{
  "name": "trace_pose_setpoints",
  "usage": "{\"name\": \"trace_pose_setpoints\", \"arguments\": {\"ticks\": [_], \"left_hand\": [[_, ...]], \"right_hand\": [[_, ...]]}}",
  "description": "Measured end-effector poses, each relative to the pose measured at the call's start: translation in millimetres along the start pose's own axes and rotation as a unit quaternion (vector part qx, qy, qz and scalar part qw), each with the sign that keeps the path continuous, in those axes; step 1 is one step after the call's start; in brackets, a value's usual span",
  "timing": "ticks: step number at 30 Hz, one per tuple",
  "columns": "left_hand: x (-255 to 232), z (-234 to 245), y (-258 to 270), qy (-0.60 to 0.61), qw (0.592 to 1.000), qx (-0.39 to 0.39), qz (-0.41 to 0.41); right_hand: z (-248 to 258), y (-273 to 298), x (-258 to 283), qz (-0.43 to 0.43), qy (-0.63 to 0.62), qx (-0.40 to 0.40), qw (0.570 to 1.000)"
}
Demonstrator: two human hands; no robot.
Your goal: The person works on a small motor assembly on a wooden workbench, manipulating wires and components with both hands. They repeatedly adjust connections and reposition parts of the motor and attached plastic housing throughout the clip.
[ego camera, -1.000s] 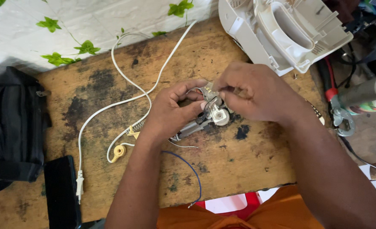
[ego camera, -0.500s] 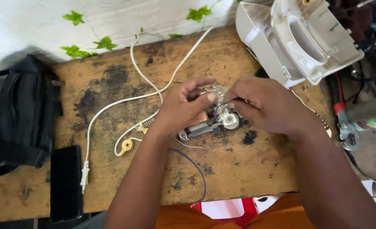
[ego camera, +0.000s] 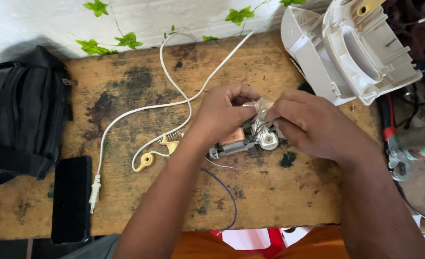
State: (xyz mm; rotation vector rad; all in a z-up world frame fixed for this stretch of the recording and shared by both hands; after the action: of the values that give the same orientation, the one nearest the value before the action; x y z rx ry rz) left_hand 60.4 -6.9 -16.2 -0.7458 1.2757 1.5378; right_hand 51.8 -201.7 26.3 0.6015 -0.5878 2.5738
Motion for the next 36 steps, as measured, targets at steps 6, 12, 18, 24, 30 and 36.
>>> {"name": "trace_pose_setpoints", "arguments": {"ticks": [6,12,18,24,30,36], "left_hand": [[4.9,-6.8,2.5,0.057,0.998,-0.005,-0.024],[4.0,-7.8,-0.7,0.037,0.998,0.025,-0.032],[0.4,-5.0,6.4,0.019,0.998,0.016,-0.054],[6.5,-5.2,3.4,0.02,0.995,0.022,-0.096],[6.7,-5.3,4.6,0.031,0.993,0.01,-0.112],[13.3,-8.2,1.5,0.093,0.989,0.034,-0.112]], "right_hand": [[3.0,-0.3,0.3,-0.039,-0.012,0.0,0.999],[2.7,-1.7,-0.3,-0.001,-0.027,-0.024,0.999],[3.4,-2.4,-0.4,-0.023,-0.002,0.016,1.0],[12.7,4.8,-4.6,-0.167,0.009,0.025,0.986],[27.0,7.5,0.8,-0.1,0.021,-0.085,0.991],[11.1,4.6,-1.6,-0.104,-0.032,-0.034,0.993]]}}
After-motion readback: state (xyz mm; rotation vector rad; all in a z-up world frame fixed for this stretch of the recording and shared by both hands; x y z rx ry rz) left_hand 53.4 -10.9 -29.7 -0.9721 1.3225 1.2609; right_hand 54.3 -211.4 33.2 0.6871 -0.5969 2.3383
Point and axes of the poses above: each hand's wrist, its own y-axis away from the middle knuckle, its own z-axis out of the back of the hand, x = y × z, the point moved 3 cm from there along -y, towards the middle knuckle, and after that the axes turned 9 degrees about z, right-handed, at the moved point
